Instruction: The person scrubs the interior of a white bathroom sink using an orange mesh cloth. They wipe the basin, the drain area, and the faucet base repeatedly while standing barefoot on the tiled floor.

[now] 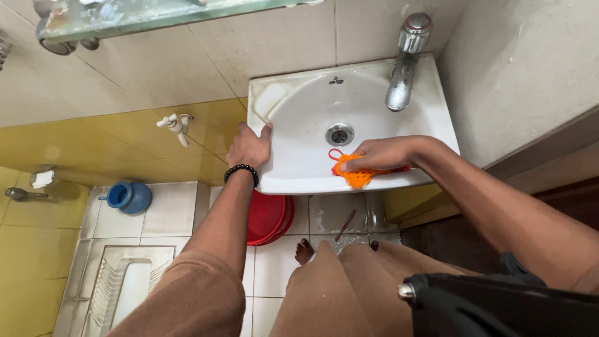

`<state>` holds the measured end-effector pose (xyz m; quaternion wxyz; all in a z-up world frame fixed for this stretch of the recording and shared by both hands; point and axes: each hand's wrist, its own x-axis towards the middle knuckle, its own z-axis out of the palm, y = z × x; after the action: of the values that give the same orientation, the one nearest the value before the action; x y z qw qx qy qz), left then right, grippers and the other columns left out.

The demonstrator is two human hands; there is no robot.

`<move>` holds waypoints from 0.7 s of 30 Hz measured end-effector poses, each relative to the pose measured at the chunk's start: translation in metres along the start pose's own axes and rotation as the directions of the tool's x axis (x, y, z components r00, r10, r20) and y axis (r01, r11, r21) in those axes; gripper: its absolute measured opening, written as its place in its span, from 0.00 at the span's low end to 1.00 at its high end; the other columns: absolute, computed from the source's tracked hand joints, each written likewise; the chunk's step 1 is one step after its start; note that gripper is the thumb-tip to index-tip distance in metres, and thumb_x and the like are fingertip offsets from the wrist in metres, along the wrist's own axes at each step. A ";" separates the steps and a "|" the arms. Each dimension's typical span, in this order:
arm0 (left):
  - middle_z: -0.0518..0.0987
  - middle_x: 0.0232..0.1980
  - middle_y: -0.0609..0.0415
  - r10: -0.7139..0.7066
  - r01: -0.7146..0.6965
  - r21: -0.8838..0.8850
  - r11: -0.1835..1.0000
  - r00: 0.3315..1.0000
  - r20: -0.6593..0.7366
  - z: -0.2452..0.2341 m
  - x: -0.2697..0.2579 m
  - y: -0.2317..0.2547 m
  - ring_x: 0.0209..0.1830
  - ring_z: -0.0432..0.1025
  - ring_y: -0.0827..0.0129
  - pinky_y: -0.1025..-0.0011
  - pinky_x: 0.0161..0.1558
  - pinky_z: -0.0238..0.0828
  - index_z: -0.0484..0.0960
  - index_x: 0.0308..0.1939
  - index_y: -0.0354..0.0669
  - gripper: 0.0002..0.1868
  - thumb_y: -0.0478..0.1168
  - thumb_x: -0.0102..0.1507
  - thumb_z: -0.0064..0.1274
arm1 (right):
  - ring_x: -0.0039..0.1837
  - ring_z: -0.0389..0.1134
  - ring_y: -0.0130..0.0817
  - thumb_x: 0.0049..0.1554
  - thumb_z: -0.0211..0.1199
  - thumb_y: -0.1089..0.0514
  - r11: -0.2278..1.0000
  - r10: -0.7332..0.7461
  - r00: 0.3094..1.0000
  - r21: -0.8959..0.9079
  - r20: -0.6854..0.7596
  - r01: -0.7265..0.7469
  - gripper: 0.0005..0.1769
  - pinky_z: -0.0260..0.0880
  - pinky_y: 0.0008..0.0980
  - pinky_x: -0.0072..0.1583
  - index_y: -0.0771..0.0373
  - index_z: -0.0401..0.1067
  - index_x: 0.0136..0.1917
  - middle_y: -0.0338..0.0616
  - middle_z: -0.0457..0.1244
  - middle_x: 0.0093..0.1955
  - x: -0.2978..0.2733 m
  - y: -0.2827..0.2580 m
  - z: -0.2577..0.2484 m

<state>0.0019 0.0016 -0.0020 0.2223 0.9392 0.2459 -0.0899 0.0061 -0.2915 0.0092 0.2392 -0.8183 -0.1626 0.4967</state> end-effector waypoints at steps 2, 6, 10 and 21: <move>0.78 0.62 0.37 0.000 0.000 0.001 1.000 1.000 0.007 0.002 0.000 -0.001 0.64 0.72 0.44 0.49 0.64 0.66 0.63 0.71 0.41 0.41 0.67 0.65 0.43 | 0.75 0.62 0.46 0.56 0.50 0.23 0.987 0.144 0.988 -0.061 -0.063 -0.148 0.44 0.58 0.46 0.74 0.53 0.71 0.72 0.48 0.63 0.73 0.003 0.000 0.007; 0.77 0.62 0.38 0.001 -0.001 -0.016 1.000 1.000 -0.002 0.000 -0.001 0.000 0.64 0.72 0.45 0.50 0.63 0.66 0.62 0.71 0.41 0.42 0.67 0.64 0.44 | 0.80 0.51 0.43 0.57 0.45 0.25 0.958 0.200 0.972 -0.185 -0.125 -0.221 0.41 0.48 0.48 0.77 0.42 0.60 0.78 0.38 0.51 0.81 0.017 -0.021 0.013; 0.79 0.61 0.38 -0.007 0.007 -0.029 1.000 1.000 0.015 0.000 -0.001 -0.002 0.63 0.72 0.45 0.50 0.63 0.67 0.64 0.70 0.41 0.40 0.66 0.65 0.43 | 0.74 0.61 0.44 0.58 0.48 0.25 0.976 0.151 0.986 -0.145 -0.070 -0.160 0.44 0.57 0.45 0.74 0.54 0.63 0.75 0.45 0.59 0.75 0.013 -0.041 0.015; 0.78 0.62 0.38 0.012 -0.011 -0.049 0.999 1.000 0.015 -0.003 -0.003 0.000 0.63 0.72 0.44 0.50 0.63 0.67 0.62 0.71 0.41 0.40 0.65 0.65 0.45 | 0.79 0.53 0.41 0.61 0.45 0.25 0.918 0.313 0.948 -0.240 -0.053 -0.317 0.41 0.51 0.47 0.76 0.48 0.60 0.78 0.41 0.54 0.80 0.019 -0.009 0.004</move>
<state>-0.0009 0.0020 0.0018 0.2474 0.9342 0.2411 -0.0896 0.0103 -0.2736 -0.0014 0.0542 -0.8604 -0.0874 0.4991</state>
